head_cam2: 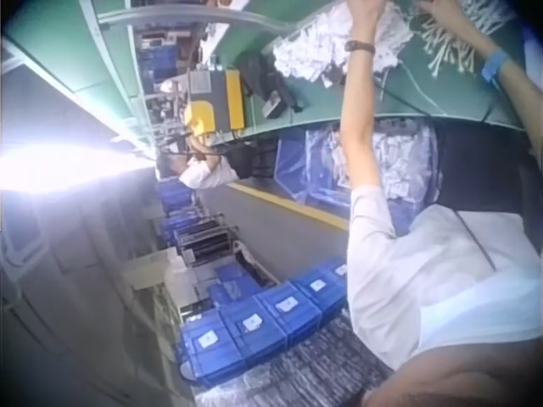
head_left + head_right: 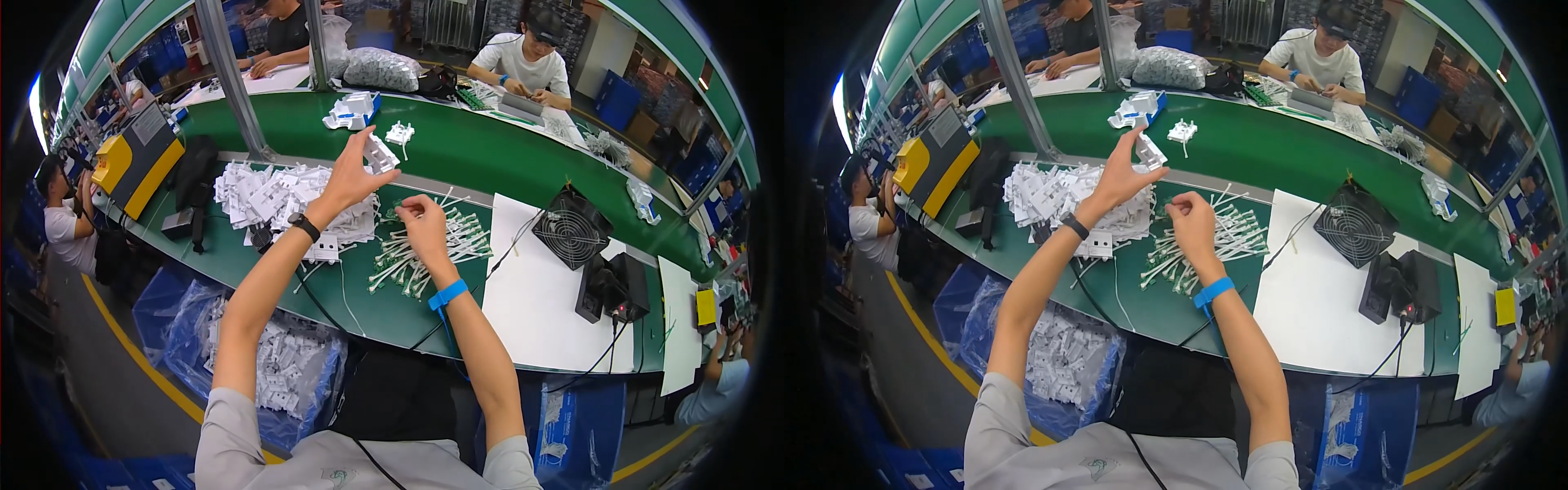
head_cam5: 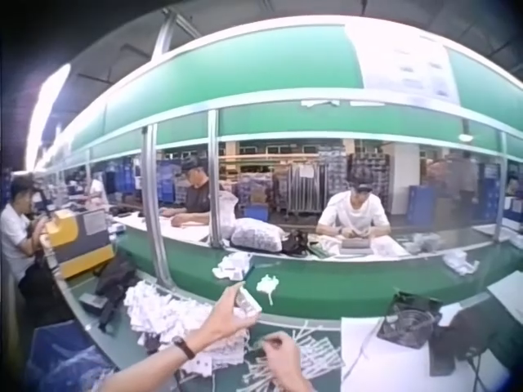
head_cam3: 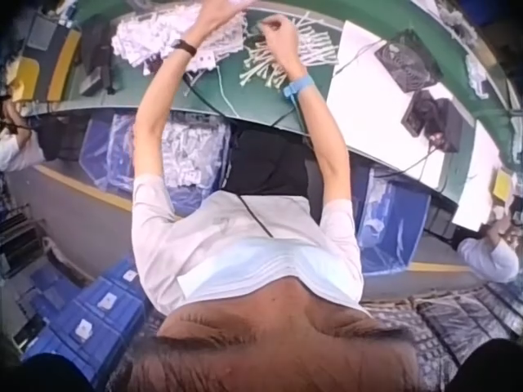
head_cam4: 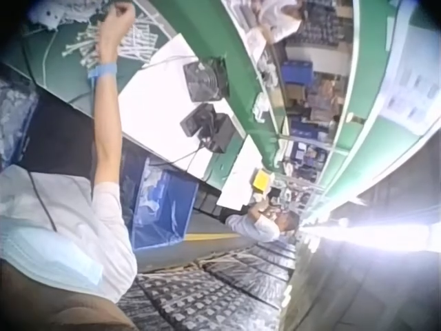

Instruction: The person solders wires onto small circuit board components at an assembly line station, using a soldering iron and solder wire.

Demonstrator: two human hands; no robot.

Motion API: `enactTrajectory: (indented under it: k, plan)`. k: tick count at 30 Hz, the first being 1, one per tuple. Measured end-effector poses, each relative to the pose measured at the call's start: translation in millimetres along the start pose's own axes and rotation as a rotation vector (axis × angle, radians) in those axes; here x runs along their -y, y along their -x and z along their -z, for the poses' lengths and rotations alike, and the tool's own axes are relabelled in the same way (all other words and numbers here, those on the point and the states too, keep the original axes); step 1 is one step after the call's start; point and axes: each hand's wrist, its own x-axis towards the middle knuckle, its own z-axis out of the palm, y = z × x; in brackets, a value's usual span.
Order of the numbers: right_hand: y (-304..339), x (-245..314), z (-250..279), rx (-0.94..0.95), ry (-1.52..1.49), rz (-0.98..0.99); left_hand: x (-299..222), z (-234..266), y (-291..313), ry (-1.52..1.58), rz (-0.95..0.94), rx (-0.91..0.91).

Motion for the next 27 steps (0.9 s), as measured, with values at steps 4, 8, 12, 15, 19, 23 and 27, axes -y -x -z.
enactTrajectory:
  k: [4, 8, 12, 15, 19, 23, 27]
  plan:
    - [-14.3, 2.4, 12.2, -0.070, -0.333, -0.050, -10.9, -11.1, -11.5, 0.332, 0.186, -0.075]
    - [-22.0, 15.8, 28.0, -0.110, -0.662, -0.195, -21.9, -16.3, -20.4, 0.598, 0.541, -0.031]
    - [-19.0, 29.2, 54.1, -0.164, -0.794, -0.260, -47.1, -13.9, -11.7, 1.147, 0.757, 0.171]
    - [-15.7, 46.1, 69.1, -0.127, -0.545, -0.227, -56.8, -19.4, -6.5, 1.265, 0.765, 0.185]
    - [-11.7, 59.6, 69.7, -0.244, -0.197, 0.165, -58.8, -28.2, -2.2, 1.485, 0.750, 0.103]
    - [10.4, 102.1, 66.6, -0.197, -0.240, 0.226, -80.4, -24.9, 7.9, 1.562, 0.750, 0.074]
    - [20.5, 122.6, 75.9, -0.165, 0.083, 0.411, -102.6, -16.7, 19.5, 1.580, 0.770, 0.110]
